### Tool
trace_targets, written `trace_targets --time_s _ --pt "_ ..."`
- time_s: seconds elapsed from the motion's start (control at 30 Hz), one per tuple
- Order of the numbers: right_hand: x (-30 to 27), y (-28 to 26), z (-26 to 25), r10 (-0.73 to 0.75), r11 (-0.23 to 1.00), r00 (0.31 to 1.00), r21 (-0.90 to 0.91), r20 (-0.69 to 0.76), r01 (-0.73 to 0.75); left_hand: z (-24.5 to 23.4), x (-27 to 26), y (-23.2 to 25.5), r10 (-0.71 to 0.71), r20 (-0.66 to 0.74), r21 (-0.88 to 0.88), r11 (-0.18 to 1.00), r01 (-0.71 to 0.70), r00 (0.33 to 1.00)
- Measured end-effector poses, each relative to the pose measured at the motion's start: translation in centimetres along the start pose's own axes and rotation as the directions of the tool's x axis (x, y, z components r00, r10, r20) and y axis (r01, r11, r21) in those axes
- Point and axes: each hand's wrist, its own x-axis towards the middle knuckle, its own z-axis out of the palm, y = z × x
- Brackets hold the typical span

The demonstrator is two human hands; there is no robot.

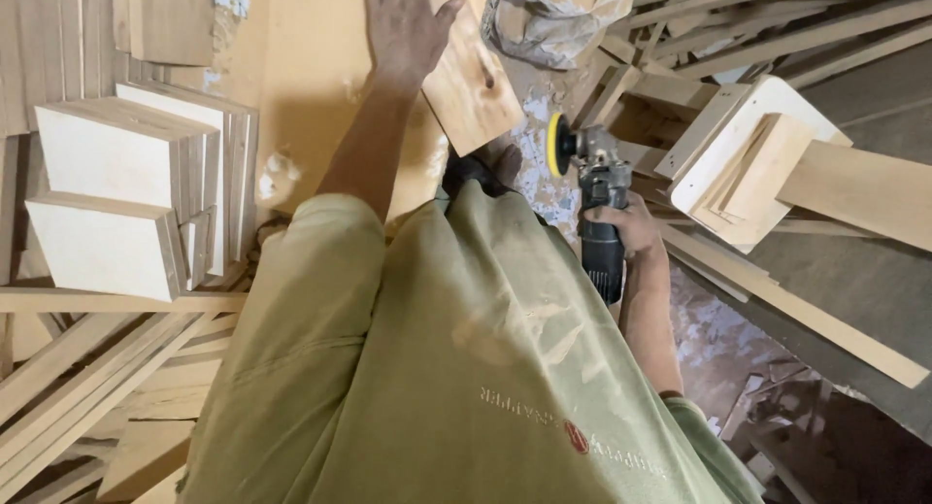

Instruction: The person uses an electric sander to smooth the surface of a wooden plank on a workbench. They hold the plank steady with their left hand while maneuvering the sander with their right hand, moving it back and forth across the wood.

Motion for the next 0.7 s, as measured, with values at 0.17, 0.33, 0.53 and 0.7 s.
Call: trace_targets --time_s 0.17,0.33,0.53,0.7 --pt "0.6 -1.6 -0.6 -0.042 0.999 0.994 0.03 -0.103 0.045 7.3 -5.1 -4.0 -0.31 -0.295 -0.093 0.951 0.296 0.904" --pt "-0.4 -7.7 1.7 -0.032 0.994 0.992 -0.104 -0.118 0.02 3.9 -11.3 -3.9 -0.367 -0.368 -0.13 0.93 0.343 0.855" --pt "4.0 -13.2 2.2 -0.052 0.952 0.998 -0.305 -0.042 0.037 1.9 -10.0 -2.8 -0.192 -0.105 -0.312 0.938 0.151 0.976" --pt "6.5 -19.5 3.2 -0.044 0.887 0.999 -0.461 -0.01 0.034 5.3 -9.6 -2.4 -0.082 -0.256 -0.196 0.98 0.031 0.963"
